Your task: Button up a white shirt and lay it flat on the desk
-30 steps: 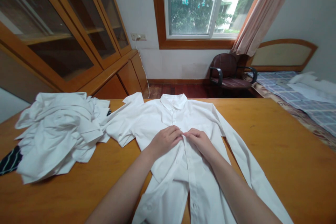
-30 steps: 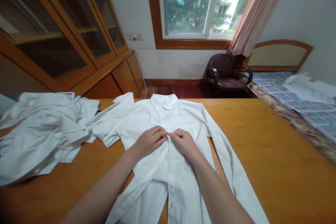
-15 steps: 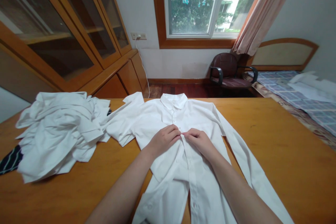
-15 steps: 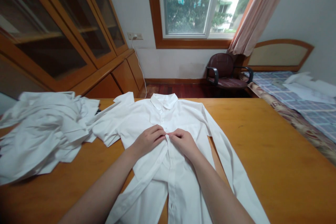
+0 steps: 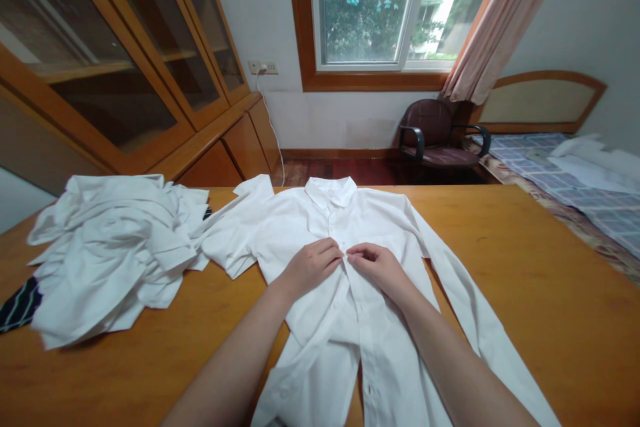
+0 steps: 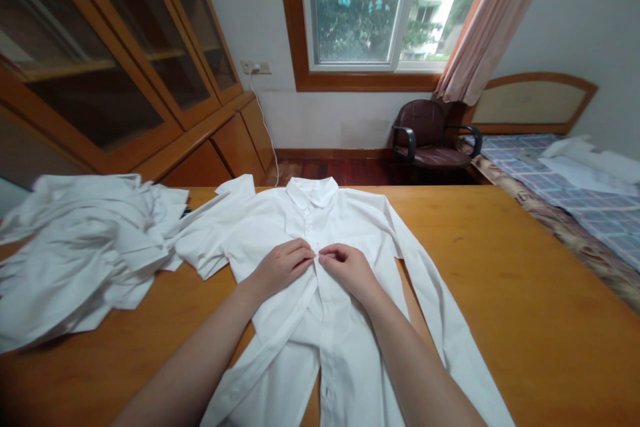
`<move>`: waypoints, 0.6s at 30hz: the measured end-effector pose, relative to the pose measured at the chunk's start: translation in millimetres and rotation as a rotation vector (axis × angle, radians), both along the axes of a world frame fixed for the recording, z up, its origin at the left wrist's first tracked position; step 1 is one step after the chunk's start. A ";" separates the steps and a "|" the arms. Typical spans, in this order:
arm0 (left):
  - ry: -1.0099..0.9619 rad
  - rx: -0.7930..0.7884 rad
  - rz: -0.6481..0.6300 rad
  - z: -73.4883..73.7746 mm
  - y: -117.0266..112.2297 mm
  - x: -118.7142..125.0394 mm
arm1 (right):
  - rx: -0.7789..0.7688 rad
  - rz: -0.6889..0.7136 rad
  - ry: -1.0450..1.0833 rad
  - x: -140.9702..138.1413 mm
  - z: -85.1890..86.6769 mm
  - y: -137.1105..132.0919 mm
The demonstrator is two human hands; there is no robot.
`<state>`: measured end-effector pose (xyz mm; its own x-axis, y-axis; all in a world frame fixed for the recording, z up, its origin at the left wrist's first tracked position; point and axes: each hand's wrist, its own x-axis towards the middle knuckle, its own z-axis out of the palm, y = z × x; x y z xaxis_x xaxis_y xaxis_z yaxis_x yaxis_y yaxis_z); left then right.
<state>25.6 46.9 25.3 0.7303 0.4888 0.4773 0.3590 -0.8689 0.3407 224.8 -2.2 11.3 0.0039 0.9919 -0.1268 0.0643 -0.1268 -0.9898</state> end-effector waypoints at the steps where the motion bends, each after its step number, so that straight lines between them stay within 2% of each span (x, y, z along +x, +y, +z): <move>1: 0.002 -0.001 0.005 0.4 -0.2 0.1 | 0.007 -0.002 -0.007 0.2 1.1 0.1; 9: -0.033 -0.008 -0.014 -0.4 -1.5 -2.1 | 0.086 0.003 -0.098 1.5 -0.6 2.1; 18: -0.017 -0.018 0.001 -0.9 -0.6 -0.5 | 0.230 -0.005 -0.307 -1.9 -0.6 1.1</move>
